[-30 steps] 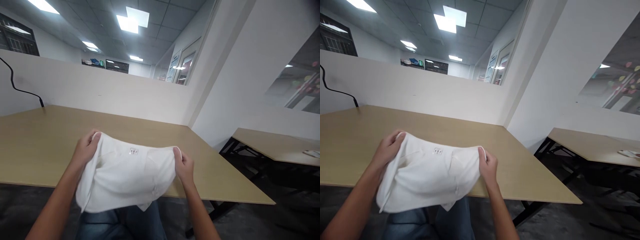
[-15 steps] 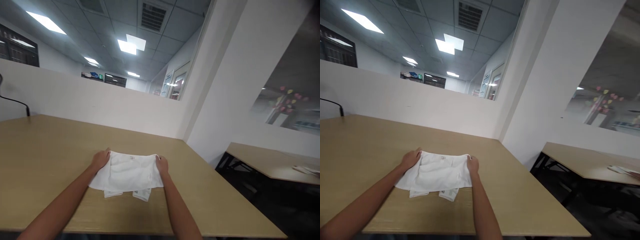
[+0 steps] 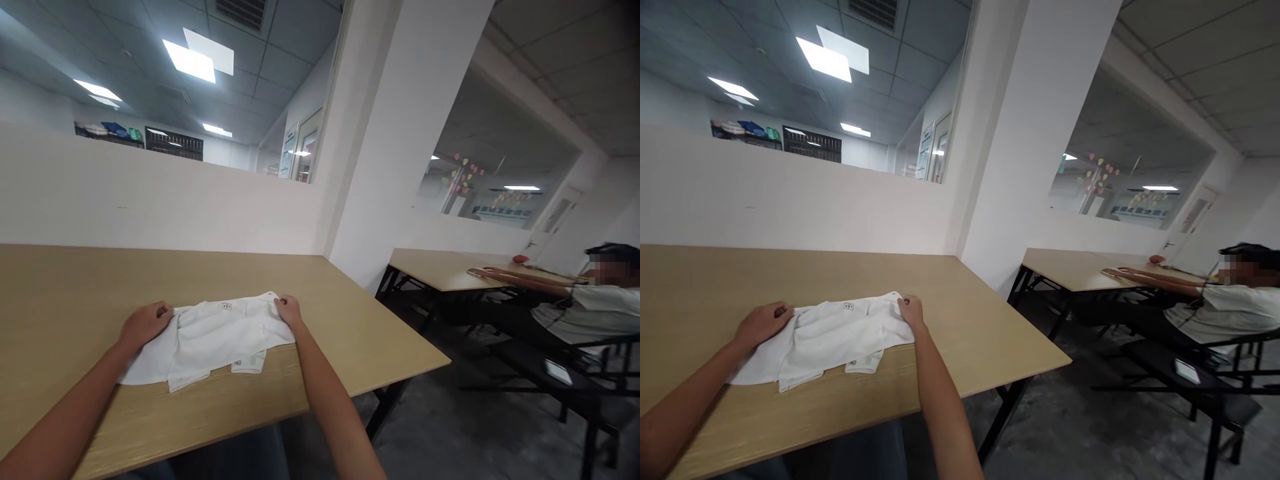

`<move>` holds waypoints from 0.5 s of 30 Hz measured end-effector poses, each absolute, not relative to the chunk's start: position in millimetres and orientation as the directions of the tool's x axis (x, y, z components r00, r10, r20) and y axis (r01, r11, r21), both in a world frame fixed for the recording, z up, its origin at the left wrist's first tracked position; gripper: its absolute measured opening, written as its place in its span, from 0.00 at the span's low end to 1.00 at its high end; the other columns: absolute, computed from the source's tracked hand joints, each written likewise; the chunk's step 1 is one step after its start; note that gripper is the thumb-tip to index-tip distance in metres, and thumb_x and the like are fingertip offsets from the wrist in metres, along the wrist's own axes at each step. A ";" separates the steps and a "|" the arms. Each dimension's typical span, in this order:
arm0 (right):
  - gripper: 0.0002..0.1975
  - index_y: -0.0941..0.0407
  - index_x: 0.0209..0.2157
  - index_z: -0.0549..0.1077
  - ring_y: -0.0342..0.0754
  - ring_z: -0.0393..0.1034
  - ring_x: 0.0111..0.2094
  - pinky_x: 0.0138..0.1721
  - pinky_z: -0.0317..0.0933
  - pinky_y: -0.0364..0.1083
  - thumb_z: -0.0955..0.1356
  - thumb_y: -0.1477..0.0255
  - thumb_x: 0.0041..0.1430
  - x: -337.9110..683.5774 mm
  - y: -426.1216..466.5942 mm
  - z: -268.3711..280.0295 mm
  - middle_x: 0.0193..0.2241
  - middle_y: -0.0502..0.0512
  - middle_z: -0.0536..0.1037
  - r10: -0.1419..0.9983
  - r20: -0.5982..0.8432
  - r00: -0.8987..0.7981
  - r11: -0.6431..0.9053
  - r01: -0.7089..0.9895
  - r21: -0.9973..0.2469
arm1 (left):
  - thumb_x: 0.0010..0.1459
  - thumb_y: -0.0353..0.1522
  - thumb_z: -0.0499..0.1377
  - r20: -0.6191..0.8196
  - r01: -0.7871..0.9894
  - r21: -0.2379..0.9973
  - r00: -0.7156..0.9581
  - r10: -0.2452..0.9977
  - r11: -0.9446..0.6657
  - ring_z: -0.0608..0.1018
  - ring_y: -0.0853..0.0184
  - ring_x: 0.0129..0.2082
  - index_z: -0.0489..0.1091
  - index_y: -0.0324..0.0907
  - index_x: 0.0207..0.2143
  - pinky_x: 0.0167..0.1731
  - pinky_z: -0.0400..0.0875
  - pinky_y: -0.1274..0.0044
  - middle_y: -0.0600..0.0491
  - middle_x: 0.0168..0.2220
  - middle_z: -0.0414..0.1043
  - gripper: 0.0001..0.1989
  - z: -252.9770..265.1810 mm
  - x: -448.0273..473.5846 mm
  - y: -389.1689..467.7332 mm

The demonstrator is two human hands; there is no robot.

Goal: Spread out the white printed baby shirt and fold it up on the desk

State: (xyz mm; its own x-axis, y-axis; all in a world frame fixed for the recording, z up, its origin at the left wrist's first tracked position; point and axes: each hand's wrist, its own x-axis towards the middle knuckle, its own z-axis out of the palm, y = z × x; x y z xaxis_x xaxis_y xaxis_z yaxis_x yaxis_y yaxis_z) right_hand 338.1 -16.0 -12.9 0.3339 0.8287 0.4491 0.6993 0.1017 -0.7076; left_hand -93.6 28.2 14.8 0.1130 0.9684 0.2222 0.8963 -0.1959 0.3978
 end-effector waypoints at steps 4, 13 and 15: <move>0.17 0.54 0.16 0.58 0.42 0.55 0.24 0.27 0.45 0.43 0.64 0.62 0.52 336.5 -13.9 -15.7 0.17 0.44 0.58 0.827 0.463 0.318 0.127 0.697 -0.706 | 0.59 0.47 0.52 0.230 0.885 0.409 0.135 0.964 -0.222 0.78 0.54 0.40 0.76 0.45 0.35 0.32 0.64 0.73 0.47 0.40 0.80 0.19 12.3 -93.7 28.4; 0.14 0.53 0.21 0.62 0.44 0.58 0.27 0.30 0.49 0.43 0.62 0.62 0.57 336.7 -11.1 -17.8 0.21 0.46 0.64 0.802 0.491 0.340 0.131 0.702 -0.700 | 0.59 0.48 0.51 0.187 0.895 0.385 0.162 0.969 -0.224 0.78 0.54 0.41 0.77 0.45 0.37 0.33 0.63 0.74 0.47 0.41 0.81 0.21 20.3 -91.8 25.6; 0.14 0.53 0.23 0.63 0.44 0.58 0.27 0.30 0.49 0.43 0.62 0.61 0.58 338.2 -11.8 -15.4 0.21 0.46 0.65 0.798 0.488 0.354 0.120 0.699 -0.705 | 0.59 0.50 0.51 0.159 0.914 0.351 0.157 0.975 -0.204 0.78 0.53 0.42 0.77 0.44 0.36 0.33 0.63 0.73 0.45 0.42 0.80 0.23 25.2 -91.0 23.9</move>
State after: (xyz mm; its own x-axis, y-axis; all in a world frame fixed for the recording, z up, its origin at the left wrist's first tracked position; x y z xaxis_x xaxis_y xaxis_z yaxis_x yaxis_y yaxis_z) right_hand 338.2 -11.8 -15.4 0.3545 0.7975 0.4882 0.6994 0.1204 -0.7045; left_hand -91.0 23.9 25.2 0.1566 0.9748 0.1588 0.9141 -0.2039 0.3506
